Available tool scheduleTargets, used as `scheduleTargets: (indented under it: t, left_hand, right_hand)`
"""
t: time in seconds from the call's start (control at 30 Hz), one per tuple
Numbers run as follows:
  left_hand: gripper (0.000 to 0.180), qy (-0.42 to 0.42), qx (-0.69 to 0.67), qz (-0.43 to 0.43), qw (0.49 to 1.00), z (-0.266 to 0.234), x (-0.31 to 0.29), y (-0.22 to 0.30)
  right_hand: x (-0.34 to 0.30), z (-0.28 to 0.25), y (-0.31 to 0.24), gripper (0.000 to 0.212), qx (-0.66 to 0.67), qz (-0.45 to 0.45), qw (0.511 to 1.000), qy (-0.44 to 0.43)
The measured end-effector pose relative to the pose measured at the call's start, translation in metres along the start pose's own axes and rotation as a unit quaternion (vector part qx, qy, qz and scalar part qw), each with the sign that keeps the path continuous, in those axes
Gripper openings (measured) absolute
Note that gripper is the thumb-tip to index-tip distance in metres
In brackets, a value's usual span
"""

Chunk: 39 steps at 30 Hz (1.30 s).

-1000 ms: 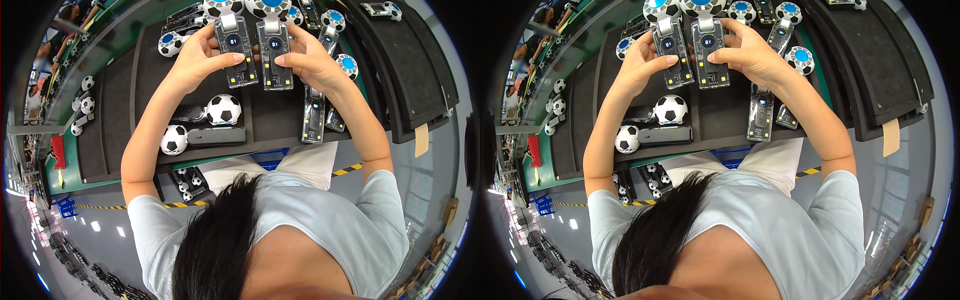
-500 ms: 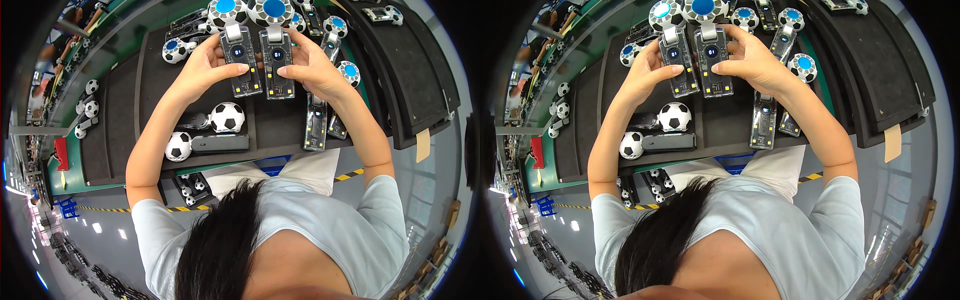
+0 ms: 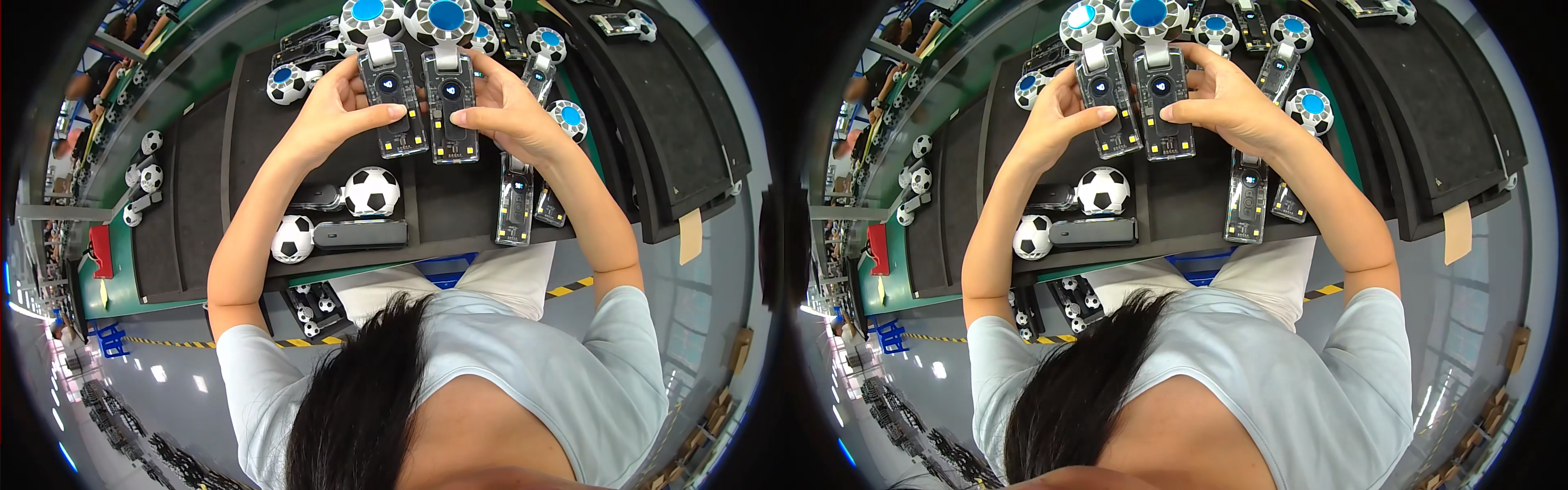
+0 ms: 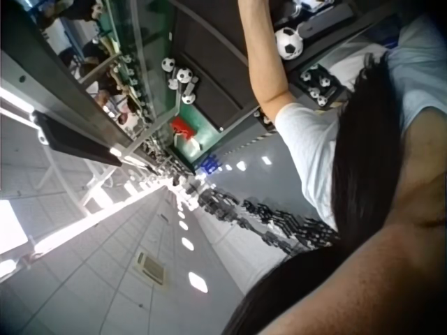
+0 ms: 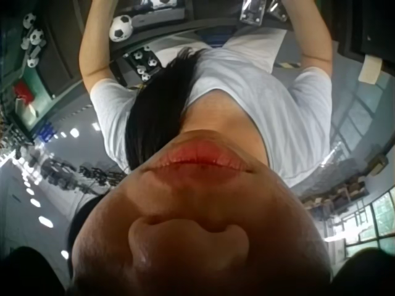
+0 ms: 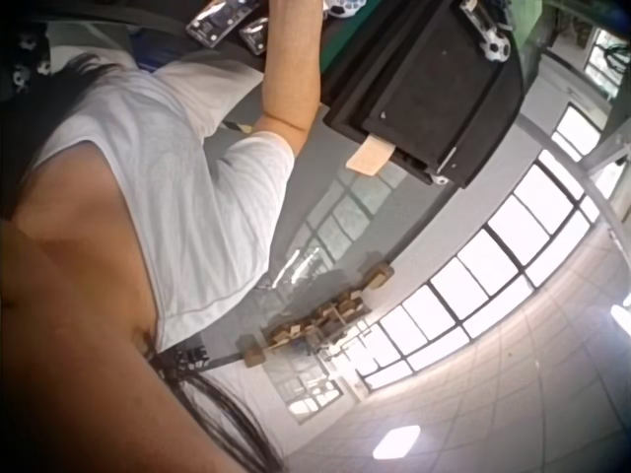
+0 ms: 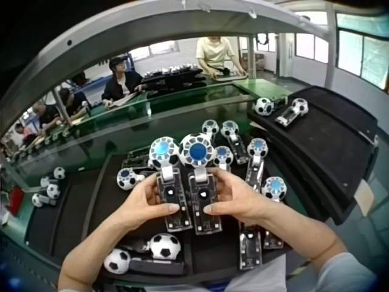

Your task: Testing and organizing small electronic robot kits on an assembly line.

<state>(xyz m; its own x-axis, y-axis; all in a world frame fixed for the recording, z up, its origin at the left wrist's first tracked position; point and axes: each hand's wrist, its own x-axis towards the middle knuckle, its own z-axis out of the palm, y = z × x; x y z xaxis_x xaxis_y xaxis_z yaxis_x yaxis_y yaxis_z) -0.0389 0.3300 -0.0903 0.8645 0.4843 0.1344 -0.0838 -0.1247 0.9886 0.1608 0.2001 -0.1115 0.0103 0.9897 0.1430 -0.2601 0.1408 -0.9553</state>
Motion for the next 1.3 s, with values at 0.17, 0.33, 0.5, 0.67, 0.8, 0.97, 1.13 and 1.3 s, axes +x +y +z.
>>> scheduleTargets:
  t: [0.17, 0.33, 0.5, 0.67, 0.8, 0.97, 1.13, 1.3]
  left_hand:
    - [0.063, -0.002, 0.007, -0.004, 1.000, -0.0033, 0.0023, -0.0024]
    - [0.063, -0.004, 0.009, 0.018, 1.000, -0.0035, 0.0022, -0.0036]
    - [0.063, -0.006, 0.000, 0.019, 1.000, -0.0012, 0.0015, -0.0010]
    - [0.062, -0.007, 0.004, -0.017, 1.000, -0.0024, 0.0019, -0.0005]
    - [0.062, -0.008, -0.001, -0.003, 1.000, -0.0011, 0.0007, -0.0004]
    - [0.064, -0.010, 0.001, -0.003, 1.000, -0.0014, 0.0015, -0.0028]
    - [0.063, -0.013, -0.004, 0.006, 1.000, -0.0027, 0.0022, -0.0037]
    - [0.059, -0.015, -0.017, 0.011, 1.000, -0.0012, 0.0019, -0.0028]
  right_hand:
    - [0.0005, 0.0006, 0.0020, 0.073, -0.021, -0.026, 0.999, -0.004]
    - [0.0003, 0.0013, -0.0010, 0.075, -0.004, 0.001, 1.000, -0.009]
    - [-0.0001, 0.0012, -0.0003, 0.075, -0.012, -0.005, 1.000, -0.003]
    - [0.0003, -0.0017, 0.0008, 0.075, -0.010, 0.004, 1.000, -0.004]
    - [0.0001, -0.0004, 0.0004, 0.075, -0.005, 0.001, 1.000, -0.002]
    - [0.0008, -0.0007, 0.0007, 0.075, -0.004, 0.005, 1.000, 0.003]
    - [-0.0005, 0.0011, -0.0013, 0.075, -0.002, 0.008, 1.000, 0.007]
    - [0.0003, -0.0021, 0.0011, 0.074, -0.001, 0.005, 1.000, -0.001]
